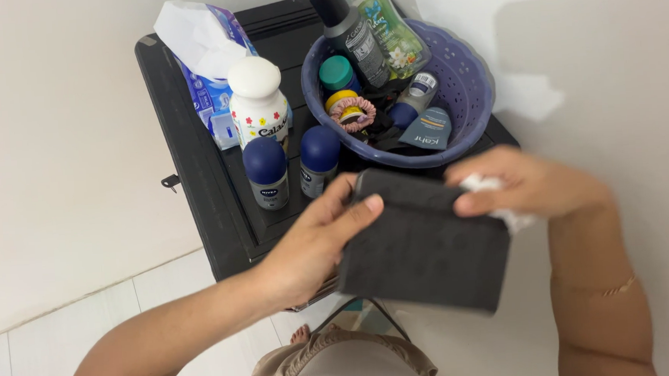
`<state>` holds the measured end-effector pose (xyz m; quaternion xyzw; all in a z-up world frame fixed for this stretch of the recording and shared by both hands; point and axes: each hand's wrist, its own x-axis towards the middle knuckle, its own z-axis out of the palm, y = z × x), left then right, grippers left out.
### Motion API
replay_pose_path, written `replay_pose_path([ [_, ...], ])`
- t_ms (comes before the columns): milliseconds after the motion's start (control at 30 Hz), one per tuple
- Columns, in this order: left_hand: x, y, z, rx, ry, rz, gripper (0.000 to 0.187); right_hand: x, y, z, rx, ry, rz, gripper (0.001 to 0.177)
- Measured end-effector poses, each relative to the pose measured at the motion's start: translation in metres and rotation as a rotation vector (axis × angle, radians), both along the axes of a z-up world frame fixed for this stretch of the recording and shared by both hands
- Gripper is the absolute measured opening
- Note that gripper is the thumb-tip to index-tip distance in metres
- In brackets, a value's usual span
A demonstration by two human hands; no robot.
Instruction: Cleaning the surfaces of furniture and various personal items using a tissue.
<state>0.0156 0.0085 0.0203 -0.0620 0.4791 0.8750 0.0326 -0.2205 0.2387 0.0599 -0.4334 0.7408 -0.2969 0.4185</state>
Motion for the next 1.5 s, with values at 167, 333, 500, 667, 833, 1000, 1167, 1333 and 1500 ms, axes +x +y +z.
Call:
replay_pose_path([
  [167, 0.005, -0.013, 0.036, -0.043, 0.043, -0.073, 0.047, -0.074, 0.004, 0.063, -0.353, 0.300, -0.085, 0.019],
  [333, 0.008, -0.017, 0.035, -0.113, 0.028, -0.093, 0.050, -0.117, -0.050, 0.102, -0.301, 0.445, -0.354, 0.023],
  [500, 0.014, -0.023, 0.027, -0.103, 0.013, -0.080, 0.045, -0.142, -0.114, 0.085, -0.122, 0.291, -0.170, 0.037],
  [667, 0.020, -0.035, 0.025, -0.139, 0.005, -0.088, 0.042, -0.172, -0.140, 0.032, -0.091, 0.235, -0.108, 0.051],
  [833, 0.024, -0.043, 0.017, -0.167, 0.014, -0.105, 0.041, -0.149, -0.153, 0.030, -0.018, 0.389, -0.050, 0.056],
  [1000, 0.029, -0.046, 0.005, -0.201, 0.053, -0.058, 0.035, -0.143, -0.148, 0.016, 0.002, 0.768, -0.034, 0.046],
  [1167, 0.056, -0.055, -0.004, -0.601, 0.148, 0.193, 0.022, -0.060, -0.133, 0.051, -0.272, 0.947, -0.065, 0.042],
  [1333, 0.056, -0.076, -0.013, -1.009, 0.266, 0.770, 0.028, 0.040, -0.133, 0.078, -0.388, 0.771, -0.007, 0.043],
  [1500, 0.042, -0.090, -0.012, -1.137, 0.239, 0.670, 0.062, 0.081, -0.145, 0.060, -0.419, 0.844, 0.251, 0.063],
])
